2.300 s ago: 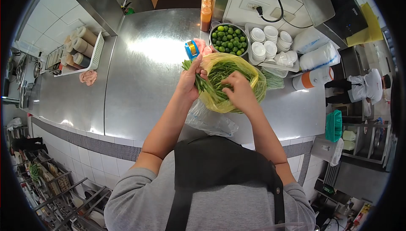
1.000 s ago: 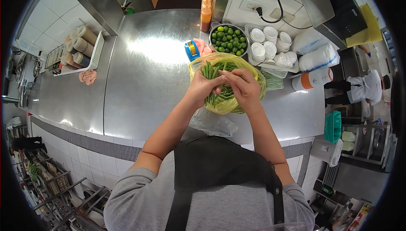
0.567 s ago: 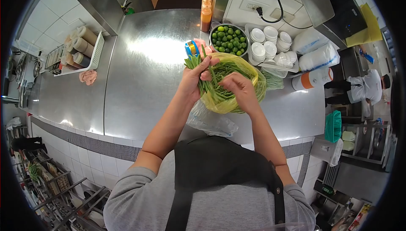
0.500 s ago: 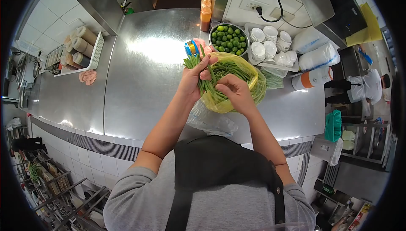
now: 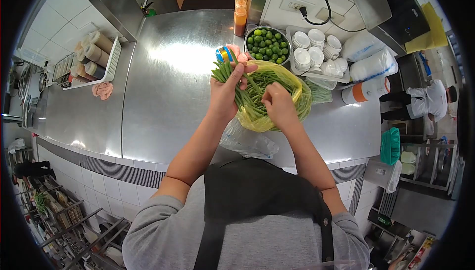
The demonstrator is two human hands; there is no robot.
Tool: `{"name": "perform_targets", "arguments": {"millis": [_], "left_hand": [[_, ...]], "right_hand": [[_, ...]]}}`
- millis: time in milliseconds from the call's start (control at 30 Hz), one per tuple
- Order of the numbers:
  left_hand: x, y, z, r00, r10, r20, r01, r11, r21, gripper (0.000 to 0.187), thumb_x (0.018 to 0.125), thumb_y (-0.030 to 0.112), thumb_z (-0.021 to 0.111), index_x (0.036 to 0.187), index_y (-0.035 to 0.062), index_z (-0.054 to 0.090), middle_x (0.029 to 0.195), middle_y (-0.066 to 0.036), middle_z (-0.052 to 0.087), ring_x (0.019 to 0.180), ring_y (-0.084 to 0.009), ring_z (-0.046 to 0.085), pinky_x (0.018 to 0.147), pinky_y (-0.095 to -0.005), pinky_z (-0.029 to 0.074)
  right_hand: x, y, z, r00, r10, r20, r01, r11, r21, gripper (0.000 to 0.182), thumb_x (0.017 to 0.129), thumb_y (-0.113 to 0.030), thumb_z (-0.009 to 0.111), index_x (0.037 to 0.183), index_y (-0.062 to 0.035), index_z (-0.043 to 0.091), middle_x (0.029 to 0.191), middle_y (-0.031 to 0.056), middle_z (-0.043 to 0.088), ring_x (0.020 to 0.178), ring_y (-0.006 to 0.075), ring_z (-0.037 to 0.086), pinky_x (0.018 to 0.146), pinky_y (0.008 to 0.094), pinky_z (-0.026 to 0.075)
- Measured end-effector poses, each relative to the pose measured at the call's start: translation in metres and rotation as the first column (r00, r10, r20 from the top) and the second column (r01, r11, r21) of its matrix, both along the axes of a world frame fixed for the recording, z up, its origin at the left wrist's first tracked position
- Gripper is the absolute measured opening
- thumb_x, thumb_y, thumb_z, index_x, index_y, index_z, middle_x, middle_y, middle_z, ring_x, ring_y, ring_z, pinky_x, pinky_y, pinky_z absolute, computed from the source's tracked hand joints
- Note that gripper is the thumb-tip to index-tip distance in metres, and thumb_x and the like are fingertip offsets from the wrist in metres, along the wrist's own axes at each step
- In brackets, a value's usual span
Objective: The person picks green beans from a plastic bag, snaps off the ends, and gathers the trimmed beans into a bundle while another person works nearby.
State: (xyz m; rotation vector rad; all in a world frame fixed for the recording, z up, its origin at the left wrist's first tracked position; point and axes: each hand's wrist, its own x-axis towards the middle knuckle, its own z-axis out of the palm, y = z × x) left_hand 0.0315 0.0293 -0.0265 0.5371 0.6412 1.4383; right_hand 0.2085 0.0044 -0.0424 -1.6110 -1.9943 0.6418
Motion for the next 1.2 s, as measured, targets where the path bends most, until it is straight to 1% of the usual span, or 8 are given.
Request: {"name": "perform_targets", "arguments": {"millis": [300, 433, 500, 800, 933, 1000, 1100, 1200], "left_hand": [[-0.005, 0.003, -0.009, 0.991, -0.051, 0.124, 0.063, 0.993, -0.097, 0.019, 0.098, 0.014, 0.065, 0.113, 0.0042, 0.058, 0.102, -0.016, 0.071, 0.084, -0.0149, 0.067, 0.073, -0.029, 0.059], [-0.003, 0.003, -0.008, 0.983, -0.055, 0.173, 0.077, 0.99, -0.121, 0.023, 0.097, 0.01, 0.065, 0.116, 0.0022, 0.056, 0.101, -0.015, 0.071, 0.076, -0.0134, 0.066, 0.066, -0.0278, 0.058], [-0.006, 0.003, -0.017, 0.993, -0.105, 0.054, 0.114, 0.972, -0.206, 0.025, 0.093, 0.008, 0.069, 0.114, 0.0003, 0.06, 0.092, -0.01, 0.071, 0.065, -0.01, 0.062, 0.058, -0.0245, 0.053], [0.024, -0.016, -0.012, 0.804, -0.243, -0.542, 0.231, 0.969, -0.091, 0.019, 0.081, 0.007, 0.079, 0.099, 0.0014, 0.073, 0.085, -0.002, 0.072, 0.058, -0.0039, 0.056, 0.049, -0.0211, 0.044], [0.026, -0.015, -0.018, 0.77, -0.197, -0.607, 0.225, 0.974, -0.03, 0.02, 0.082, 0.007, 0.079, 0.1, 0.0013, 0.073, 0.083, -0.002, 0.072, 0.057, -0.0042, 0.056, 0.049, -0.0214, 0.045], [0.028, -0.014, -0.017, 0.746, -0.19, -0.639, 0.23, 0.973, -0.02, 0.02, 0.082, 0.007, 0.079, 0.1, 0.0012, 0.072, 0.082, -0.002, 0.072, 0.057, -0.0044, 0.056, 0.049, -0.0215, 0.046], [0.031, -0.015, -0.016, 0.783, -0.051, -0.62, 0.142, 0.985, 0.099, 0.017, 0.083, 0.008, 0.079, 0.097, 0.0005, 0.072, 0.08, -0.003, 0.071, 0.056, -0.0052, 0.056, 0.049, -0.0218, 0.047], [0.028, -0.013, -0.019, 0.784, -0.052, -0.619, 0.106, 0.993, 0.051, 0.014, 0.084, 0.008, 0.079, 0.093, 0.0001, 0.071, 0.079, -0.003, 0.07, 0.055, -0.0063, 0.057, 0.05, -0.0222, 0.048]], "right_hand": [[-0.008, -0.007, -0.008, 0.984, 0.16, -0.077, -0.172, 0.963, -0.206, 0.014, 0.079, -0.003, 0.069, 0.092, 0.0011, 0.066, 0.093, 0.0169, 0.068, 0.091, 0.0359, 0.067, 0.083, 0.0424, 0.053], [0.009, 0.006, -0.006, 0.938, 0.034, -0.346, -0.105, 0.977, -0.188, 0.02, 0.082, -0.003, 0.072, 0.102, 0.0002, 0.069, 0.09, 0.0092, 0.072, 0.083, 0.0187, 0.068, 0.076, 0.0312, 0.053], [0.014, 0.008, 0.004, 0.788, -0.099, -0.607, -0.076, 0.964, -0.255, 0.018, 0.087, -0.002, 0.072, 0.105, 0.0, 0.072, 0.089, 0.0024, 0.071, 0.079, 0.0074, 0.064, 0.073, 0.0235, 0.052], [0.017, 0.01, 0.027, 0.583, -0.22, -0.782, -0.02, 0.958, -0.285, 0.012, 0.09, -0.006, 0.071, 0.102, -0.0006, 0.073, 0.091, 0.0021, 0.072, 0.078, 0.0071, 0.063, 0.073, 0.0231, 0.05], [0.009, 0.009, 0.03, 0.615, -0.178, -0.768, 0.023, 0.978, -0.209, 0.008, 0.089, -0.003, 0.07, 0.097, -0.0003, 0.071, 0.089, 0.0028, 0.07, 0.075, 0.0117, 0.063, 0.071, 0.0253, 0.05], [0.007, 0.008, 0.041, 0.943, 0.088, -0.322, 0.026, 0.942, 0.334, 0.006, 0.086, -0.001, 0.069, 0.092, -0.0002, 0.067, 0.087, 0.0064, 0.065, 0.076, 0.0212, 0.063, 0.068, 0.0305, 0.049], [0.006, 0.013, 0.03, 0.984, 0.098, -0.15, 0.007, 0.814, 0.581, 0.011, 0.083, 0.001, 0.068, 0.093, -0.0011, 0.064, 0.087, 0.0109, 0.058, 0.08, 0.0293, 0.06, 0.067, 0.0359, 0.048], [0.012, 0.016, 0.016, 0.986, 0.05, -0.156, 0.045, 0.834, 0.551, 0.014, 0.083, -0.001, 0.07, 0.096, -0.0012, 0.063, 0.088, 0.0118, 0.058, 0.082, 0.0307, 0.059, 0.068, 0.0376, 0.048]]}}
